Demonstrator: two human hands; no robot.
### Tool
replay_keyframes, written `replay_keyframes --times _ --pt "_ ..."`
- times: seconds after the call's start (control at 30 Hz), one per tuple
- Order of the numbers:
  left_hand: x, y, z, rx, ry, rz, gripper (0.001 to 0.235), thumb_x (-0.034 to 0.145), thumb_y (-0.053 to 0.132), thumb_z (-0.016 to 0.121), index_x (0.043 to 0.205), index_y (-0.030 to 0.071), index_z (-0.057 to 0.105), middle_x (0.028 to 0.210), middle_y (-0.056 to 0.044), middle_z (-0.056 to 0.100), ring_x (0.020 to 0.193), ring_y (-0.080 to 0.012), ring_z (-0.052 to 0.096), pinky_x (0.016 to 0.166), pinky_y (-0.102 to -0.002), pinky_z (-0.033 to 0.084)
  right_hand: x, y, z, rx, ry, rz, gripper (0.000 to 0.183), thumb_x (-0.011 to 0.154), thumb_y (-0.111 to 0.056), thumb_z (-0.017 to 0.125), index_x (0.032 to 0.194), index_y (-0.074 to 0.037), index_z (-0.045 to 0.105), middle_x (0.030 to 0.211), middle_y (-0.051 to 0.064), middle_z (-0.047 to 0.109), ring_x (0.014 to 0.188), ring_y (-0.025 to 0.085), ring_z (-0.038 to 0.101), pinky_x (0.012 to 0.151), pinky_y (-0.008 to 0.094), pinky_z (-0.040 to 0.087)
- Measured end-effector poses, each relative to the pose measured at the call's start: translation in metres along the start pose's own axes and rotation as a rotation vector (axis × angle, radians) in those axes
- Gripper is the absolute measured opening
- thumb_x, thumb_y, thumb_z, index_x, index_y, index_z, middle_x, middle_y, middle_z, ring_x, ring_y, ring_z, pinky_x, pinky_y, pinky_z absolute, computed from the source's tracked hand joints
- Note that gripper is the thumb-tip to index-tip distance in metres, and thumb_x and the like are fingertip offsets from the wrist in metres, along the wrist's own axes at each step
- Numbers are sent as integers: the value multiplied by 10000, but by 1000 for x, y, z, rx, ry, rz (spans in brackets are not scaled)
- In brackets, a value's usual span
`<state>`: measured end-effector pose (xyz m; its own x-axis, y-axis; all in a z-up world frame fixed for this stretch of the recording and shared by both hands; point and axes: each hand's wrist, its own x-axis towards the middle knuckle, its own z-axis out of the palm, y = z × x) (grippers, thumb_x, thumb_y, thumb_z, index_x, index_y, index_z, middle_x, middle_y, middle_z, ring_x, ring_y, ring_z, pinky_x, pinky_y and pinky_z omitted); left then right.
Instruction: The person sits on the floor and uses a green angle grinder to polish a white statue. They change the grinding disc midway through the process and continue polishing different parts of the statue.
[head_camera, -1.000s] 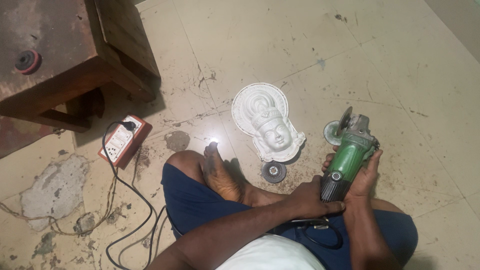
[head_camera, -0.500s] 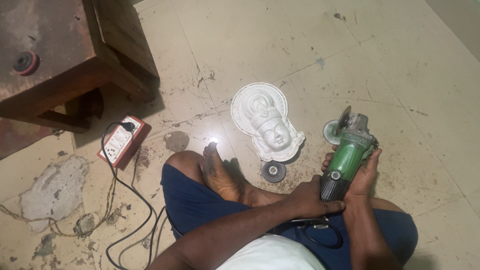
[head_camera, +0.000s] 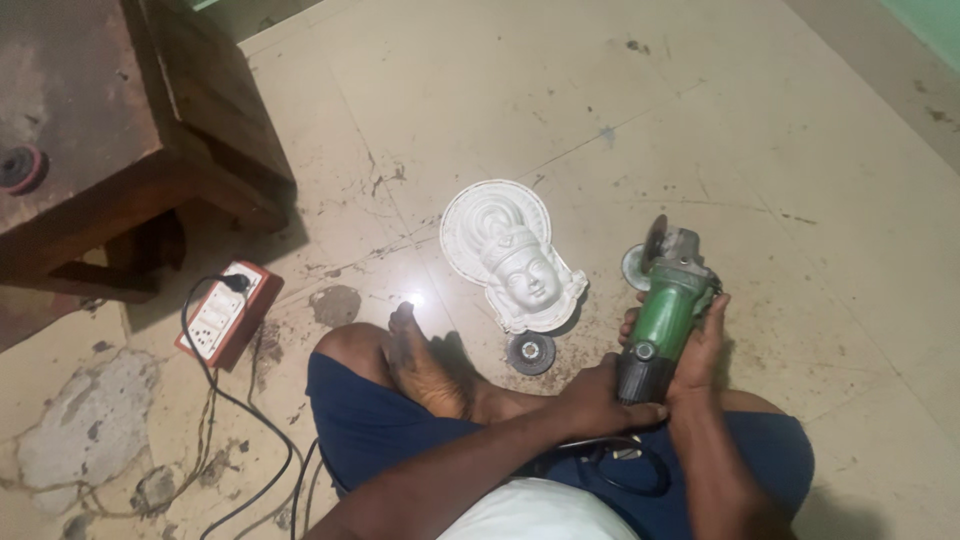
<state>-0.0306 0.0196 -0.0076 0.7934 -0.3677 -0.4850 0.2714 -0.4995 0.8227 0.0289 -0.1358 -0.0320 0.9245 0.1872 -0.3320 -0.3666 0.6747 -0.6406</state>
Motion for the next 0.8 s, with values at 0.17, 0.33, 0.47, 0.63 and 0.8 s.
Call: replay_keyframes --times 0.17,0.33,0.47,0.63,0.8 --pt "-10 -13 -9 -545 -217 194 770 892 343 787 1443 -47 416 1119 -196 682 959 -287 685 824 -365 579 -22 -11 23 28 -73 -6 902 864 -688 570 1395 36 479 1121 245 667 992 342 714 855 443 612" --pt "-15 -21 -22 -807 -622 230 554 957 287 771 1376 40 505 1172 -90 710 1000 -183 691 920 -340 568 -39 -19 42 348 -645 447 873 784 -449 825 1407 10 423 1256 233 622 1030 419 702 840 528 606" --pt "-19 -21 -56 -11 -586 222 391 1026 324 746 1165 -41 721 1054 -167 744 950 -193 668 871 -346 534 -45 -16 55 -9 -467 131 803 825 -249 874 1424 58 436 1119 289 653 978 399 711 815 515 611" --pt "-70 -38 -100 -70 -67 55 384 930 323 729 1180 32 749 1049 -127 785 937 -187 734 842 -321 573 -66 -12 59 -721 -173 -15 913 678 -160 865 1464 32 443 1125 160 717 931 271 750 811 405 620" --pt "-88 -14 -85 -592 443 220 653 850 289 772 1411 103 495 1232 -77 691 1073 -159 691 915 -313 567 -96 18 85 -1512 -87 -320 1068 649 -213 883 1570 -69 360 1024 174 747 876 293 757 800 385 602"
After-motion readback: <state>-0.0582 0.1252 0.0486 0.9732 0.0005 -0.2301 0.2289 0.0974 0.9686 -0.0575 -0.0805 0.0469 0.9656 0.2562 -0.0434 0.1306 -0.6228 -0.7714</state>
